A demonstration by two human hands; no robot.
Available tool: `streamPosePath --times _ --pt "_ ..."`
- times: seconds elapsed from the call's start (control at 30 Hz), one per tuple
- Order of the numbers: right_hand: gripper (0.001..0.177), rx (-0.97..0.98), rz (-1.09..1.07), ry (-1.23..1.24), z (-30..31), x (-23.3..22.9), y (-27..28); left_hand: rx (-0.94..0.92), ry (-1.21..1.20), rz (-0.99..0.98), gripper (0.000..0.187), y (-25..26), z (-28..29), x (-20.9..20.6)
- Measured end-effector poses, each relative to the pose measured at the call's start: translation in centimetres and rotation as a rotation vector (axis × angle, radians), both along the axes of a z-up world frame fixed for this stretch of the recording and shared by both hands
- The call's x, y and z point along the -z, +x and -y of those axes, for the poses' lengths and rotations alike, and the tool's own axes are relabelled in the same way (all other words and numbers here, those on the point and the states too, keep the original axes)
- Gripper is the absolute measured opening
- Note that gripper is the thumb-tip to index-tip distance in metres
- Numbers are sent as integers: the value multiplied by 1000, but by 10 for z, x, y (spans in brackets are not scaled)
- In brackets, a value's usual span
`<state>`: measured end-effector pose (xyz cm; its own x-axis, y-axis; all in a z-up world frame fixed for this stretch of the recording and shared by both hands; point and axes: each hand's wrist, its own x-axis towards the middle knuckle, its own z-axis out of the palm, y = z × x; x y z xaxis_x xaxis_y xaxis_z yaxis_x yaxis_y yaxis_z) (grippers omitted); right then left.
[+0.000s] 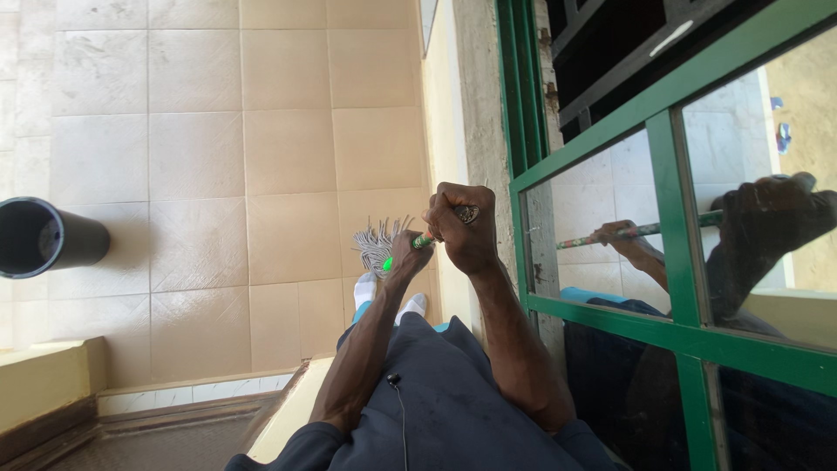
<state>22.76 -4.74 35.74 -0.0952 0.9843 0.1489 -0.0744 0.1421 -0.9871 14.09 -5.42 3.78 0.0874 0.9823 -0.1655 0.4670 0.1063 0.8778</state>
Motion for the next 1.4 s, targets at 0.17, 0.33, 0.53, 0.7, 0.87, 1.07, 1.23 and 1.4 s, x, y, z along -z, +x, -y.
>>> streamPosePath --times 0.17,0.33,0.53,0.7,0.87,1.07,1.23,1.4 --pt "31 11 6 14 -10 3 -13 -9 -79 -46 17 -9 -12 4" --pt "28 -21 55 78 -19 5 -29 -26 -24 -36 13 -24 -38 17" --pt "26 -42 161 143 -39 7 -44 5 -19 44 16 -48 -80 12" --pt "29 -51 147 175 -53 8 -47 61 43 25 17 -55 -99 11" --pt "29 -75 139 148 -55 8 -53 43 203 43 19 -57 -90 20" --pt "29 -70 39 33 -51 0 -56 -39 94 9 17 -57 -57 11" --pt "29 -55 -6 20 -42 -13 -59 -56 26 -21 17 -56 -35 1" --pt "30 -39 -66 67 -33 -51 -55 -27 74 -69 17 -58 -37 -36"
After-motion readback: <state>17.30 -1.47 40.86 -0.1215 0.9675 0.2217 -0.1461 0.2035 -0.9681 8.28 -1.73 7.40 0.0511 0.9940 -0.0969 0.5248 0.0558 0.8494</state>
